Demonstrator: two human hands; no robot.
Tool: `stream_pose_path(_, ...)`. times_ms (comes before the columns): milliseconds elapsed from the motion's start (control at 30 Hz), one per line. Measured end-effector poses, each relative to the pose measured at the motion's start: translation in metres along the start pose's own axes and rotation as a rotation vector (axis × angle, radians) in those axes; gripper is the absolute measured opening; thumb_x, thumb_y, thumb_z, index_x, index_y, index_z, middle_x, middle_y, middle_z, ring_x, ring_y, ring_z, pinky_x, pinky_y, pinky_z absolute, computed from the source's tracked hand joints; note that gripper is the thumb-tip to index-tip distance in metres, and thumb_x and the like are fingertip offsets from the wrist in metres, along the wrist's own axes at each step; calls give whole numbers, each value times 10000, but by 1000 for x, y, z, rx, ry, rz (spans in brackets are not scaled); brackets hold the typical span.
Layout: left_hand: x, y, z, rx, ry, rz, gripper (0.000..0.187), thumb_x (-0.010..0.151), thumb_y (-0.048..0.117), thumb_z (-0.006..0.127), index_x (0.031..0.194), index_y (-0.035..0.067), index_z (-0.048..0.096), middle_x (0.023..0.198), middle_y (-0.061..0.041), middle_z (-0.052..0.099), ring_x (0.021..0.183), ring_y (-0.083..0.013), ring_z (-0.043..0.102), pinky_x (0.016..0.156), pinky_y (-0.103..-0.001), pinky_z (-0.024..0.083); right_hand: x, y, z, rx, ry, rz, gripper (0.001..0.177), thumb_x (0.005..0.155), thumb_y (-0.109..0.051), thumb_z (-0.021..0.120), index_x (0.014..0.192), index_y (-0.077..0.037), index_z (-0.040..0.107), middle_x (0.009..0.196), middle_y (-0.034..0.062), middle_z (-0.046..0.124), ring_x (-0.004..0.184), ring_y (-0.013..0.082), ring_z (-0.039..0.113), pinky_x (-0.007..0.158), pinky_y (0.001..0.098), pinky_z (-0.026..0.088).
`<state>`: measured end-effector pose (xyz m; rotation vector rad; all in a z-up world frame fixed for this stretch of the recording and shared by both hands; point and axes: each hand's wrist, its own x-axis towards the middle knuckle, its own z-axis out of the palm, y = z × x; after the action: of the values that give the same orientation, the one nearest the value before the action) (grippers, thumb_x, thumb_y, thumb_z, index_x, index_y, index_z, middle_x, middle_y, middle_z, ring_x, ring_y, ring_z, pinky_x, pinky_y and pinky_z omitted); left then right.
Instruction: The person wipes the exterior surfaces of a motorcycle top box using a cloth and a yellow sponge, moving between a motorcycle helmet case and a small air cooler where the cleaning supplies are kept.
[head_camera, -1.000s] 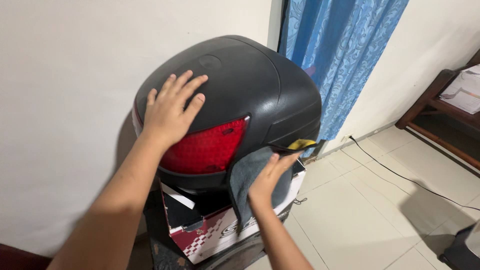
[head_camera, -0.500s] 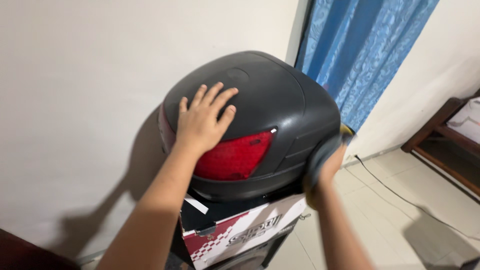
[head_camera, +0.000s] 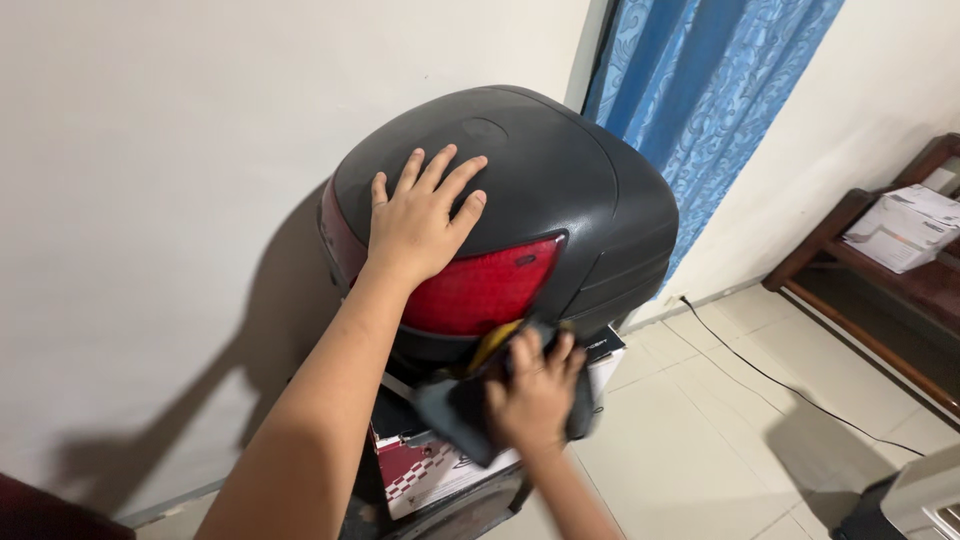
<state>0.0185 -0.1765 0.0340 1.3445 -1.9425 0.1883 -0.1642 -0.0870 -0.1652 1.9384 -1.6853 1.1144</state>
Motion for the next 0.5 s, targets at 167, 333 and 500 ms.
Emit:
stream_pose_path(167,3,0,-2,-5,20,5,483,1005,534,443,1465,397,498,1594,-31,399,1491,-332,294,1140,-713,154,29,65,-12,-60,170,-178,703,721,-271,757,1311,10,498,1436,215,511,1471,490,297,1200,690,208)
stream_pose_path(333,-1,1,0,-19,35,10,478,999,519,463,1454,381,515,1585,-31,425,1479,-329,325,1134,-728,172,11,-3,-4,227,241,-167,641,734,-219,622,1327,-11,497,1413,194,514,1499,543,224,1231,614,229)
stream_pose_path(500,-4,0,5,-18,62,31,481,1003,524,480,1455,367,525,1583,-42,439,1479,-341,338,1128,-725,194,24,-7,-22,99,174,-358,522,745,-295,707,1195,-69,571,1298,128,591,1358,494,355,1145,634,243)
